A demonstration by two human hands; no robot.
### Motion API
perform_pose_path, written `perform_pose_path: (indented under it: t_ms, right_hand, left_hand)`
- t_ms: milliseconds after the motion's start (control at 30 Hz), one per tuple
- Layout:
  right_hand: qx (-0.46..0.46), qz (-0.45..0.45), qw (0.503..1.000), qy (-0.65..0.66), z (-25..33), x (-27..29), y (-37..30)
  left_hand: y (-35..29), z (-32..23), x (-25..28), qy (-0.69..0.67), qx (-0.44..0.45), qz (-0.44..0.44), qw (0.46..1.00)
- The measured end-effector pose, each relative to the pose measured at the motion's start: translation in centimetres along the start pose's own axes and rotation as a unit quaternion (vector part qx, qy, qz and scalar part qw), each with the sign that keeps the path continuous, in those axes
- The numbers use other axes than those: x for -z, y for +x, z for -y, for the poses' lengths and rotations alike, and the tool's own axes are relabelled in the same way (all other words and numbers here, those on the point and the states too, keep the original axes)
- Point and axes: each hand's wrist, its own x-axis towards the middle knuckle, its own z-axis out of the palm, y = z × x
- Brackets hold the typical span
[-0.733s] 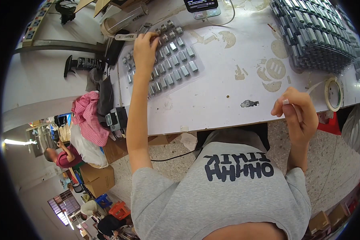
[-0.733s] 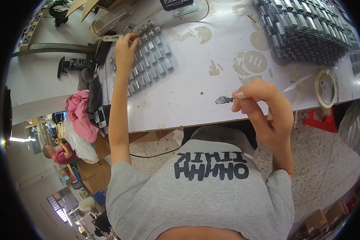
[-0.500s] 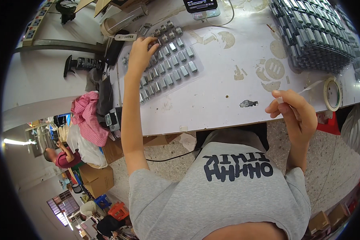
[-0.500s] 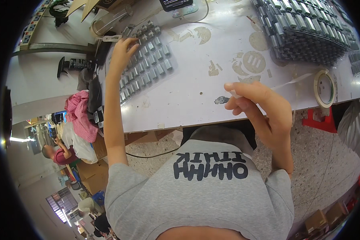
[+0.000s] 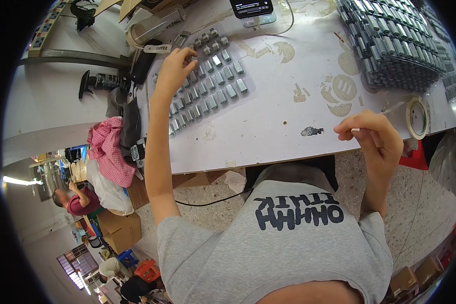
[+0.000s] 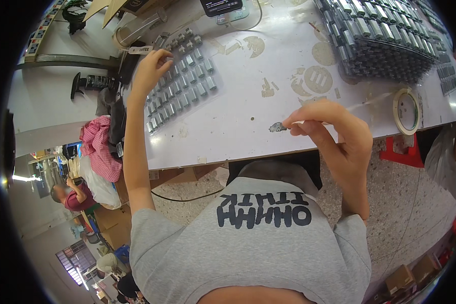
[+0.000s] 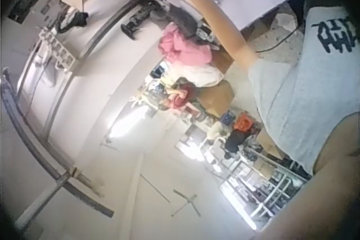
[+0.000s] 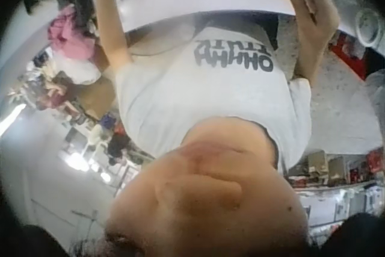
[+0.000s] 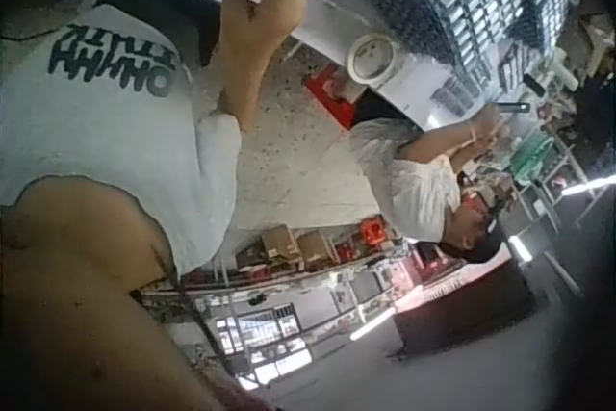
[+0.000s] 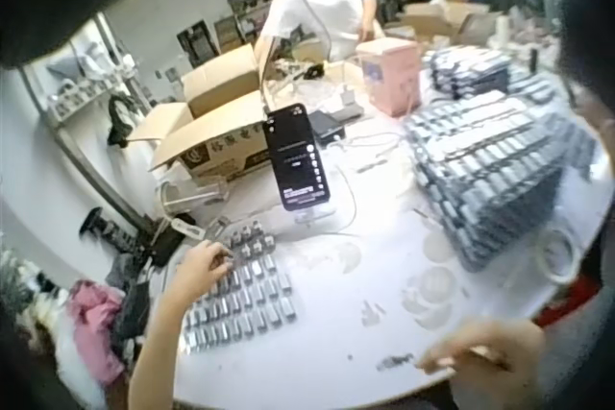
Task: The person repeatedly picks up small cylindrical metal components from a table and wraps them with a strip of white tape. The person handles the components one by one, applying the tape around the circumference of each item before placing it back on the table.
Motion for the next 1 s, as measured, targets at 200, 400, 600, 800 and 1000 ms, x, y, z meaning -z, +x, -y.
perform_pose_path:
  t_ms: [200,400,600,800,1000]
  right_hand:
    - [0.003,-0.004,0.999,-0.032,2.5,-0.1,-0.8]
    - [-0.042,0.086,0.994,-0.054,5.1,0.0,0.0]
    - [-0.075,0.044,0.996,-0.008,4.3,-1.6,1.3]
    - [-0.067,0.024,0.997,-0.007,4.1,-1.6,1.4]
    - [-0.055,0.029,0.998,0.000,4.3,-1.5,1.6]
  left_hand:
    - [-3.0,-5.8,0.9,-0.309,0.109,-0.065,0.942]
    - [-7.1,-19.2,0.4,-0.707,0.102,0.046,0.698]
    - [-8.9,-24.8,0.4,-0.776,0.036,-0.006,0.630]
    - [-10.0,-25.6,0.7,-0.729,-0.034,-0.080,0.679]
    - [-10.2,-25.3,0.6,-0.642,-0.074,-0.118,0.754]
